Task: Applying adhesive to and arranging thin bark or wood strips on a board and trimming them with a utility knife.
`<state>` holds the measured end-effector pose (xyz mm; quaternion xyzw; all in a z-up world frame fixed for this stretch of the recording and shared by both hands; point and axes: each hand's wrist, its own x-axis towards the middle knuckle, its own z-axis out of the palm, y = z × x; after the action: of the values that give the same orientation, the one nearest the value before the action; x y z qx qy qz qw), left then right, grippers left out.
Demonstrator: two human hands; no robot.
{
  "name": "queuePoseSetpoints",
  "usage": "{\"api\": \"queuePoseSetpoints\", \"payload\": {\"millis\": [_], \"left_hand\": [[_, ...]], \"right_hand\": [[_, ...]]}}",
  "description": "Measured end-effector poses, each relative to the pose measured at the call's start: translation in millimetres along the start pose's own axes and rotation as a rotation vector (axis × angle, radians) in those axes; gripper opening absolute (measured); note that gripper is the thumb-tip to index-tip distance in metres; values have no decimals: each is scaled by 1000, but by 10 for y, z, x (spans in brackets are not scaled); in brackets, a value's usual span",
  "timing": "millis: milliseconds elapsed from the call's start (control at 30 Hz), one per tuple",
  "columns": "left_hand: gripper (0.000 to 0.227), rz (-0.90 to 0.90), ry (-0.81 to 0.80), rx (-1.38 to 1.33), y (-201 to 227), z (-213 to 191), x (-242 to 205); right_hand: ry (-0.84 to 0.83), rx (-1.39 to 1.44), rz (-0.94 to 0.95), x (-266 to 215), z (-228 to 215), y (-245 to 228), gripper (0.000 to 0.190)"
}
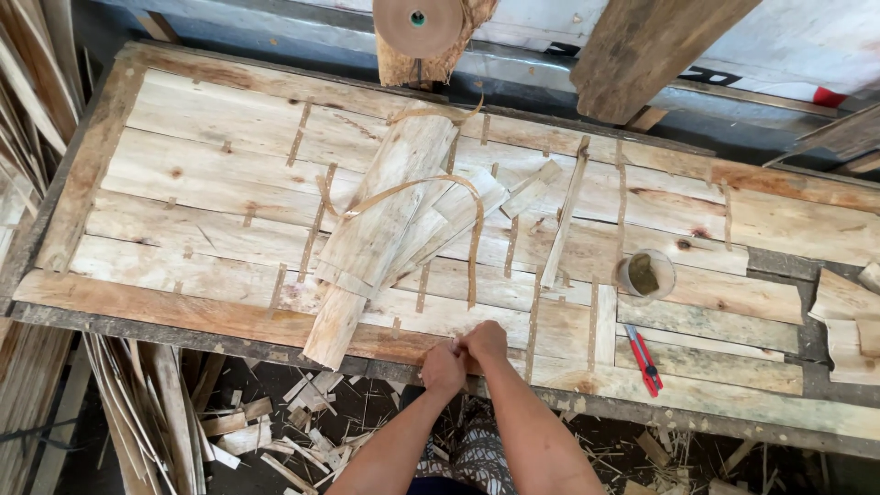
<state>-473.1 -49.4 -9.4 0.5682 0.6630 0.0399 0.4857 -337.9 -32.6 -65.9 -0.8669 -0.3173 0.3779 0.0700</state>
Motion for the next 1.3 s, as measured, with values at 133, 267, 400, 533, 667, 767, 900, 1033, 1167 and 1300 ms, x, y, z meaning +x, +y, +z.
{"api": "queuePoseSetpoints", "payload": {"millis": [133, 267, 400, 533, 667, 767, 900, 1033, 1167, 1300], "left_hand": [[30, 6, -26, 22, -1, -12, -8], [22, 209, -181, 126, 70, -113, -114], [23, 150, -208, 79, 55, -234, -149], [25, 145, 28, 54, -211, -213, 89], [25, 168, 184, -226, -415, -168, 316], [26, 151, 204, -318, -492, -145, 402], [26, 169, 180, -387, -543, -147, 401], [25, 183, 118, -483, -527, -195, 319], [20, 185, 33, -516, -551, -214, 318], [21, 266, 55, -427, -561, -216, 312]], "right_hand": [[6, 24, -4, -76, -72, -67, 39], [-70, 34, 37, -107, -99, -99, 40], [-29, 9, -33, -169, -108, -47, 43], [56, 46, -88, -277, -76, 10, 45], [69, 97, -150, -270, -18, 88, 50], [62, 122, -190, -193, 57, 195, 50], [50, 155, -206, -112, 91, 265, 44], [63, 132, -141, -212, -45, 95, 46], [67, 64, -69, -177, -61, -8, 52], [35, 7, -83, -78, -53, 54, 56]]}}
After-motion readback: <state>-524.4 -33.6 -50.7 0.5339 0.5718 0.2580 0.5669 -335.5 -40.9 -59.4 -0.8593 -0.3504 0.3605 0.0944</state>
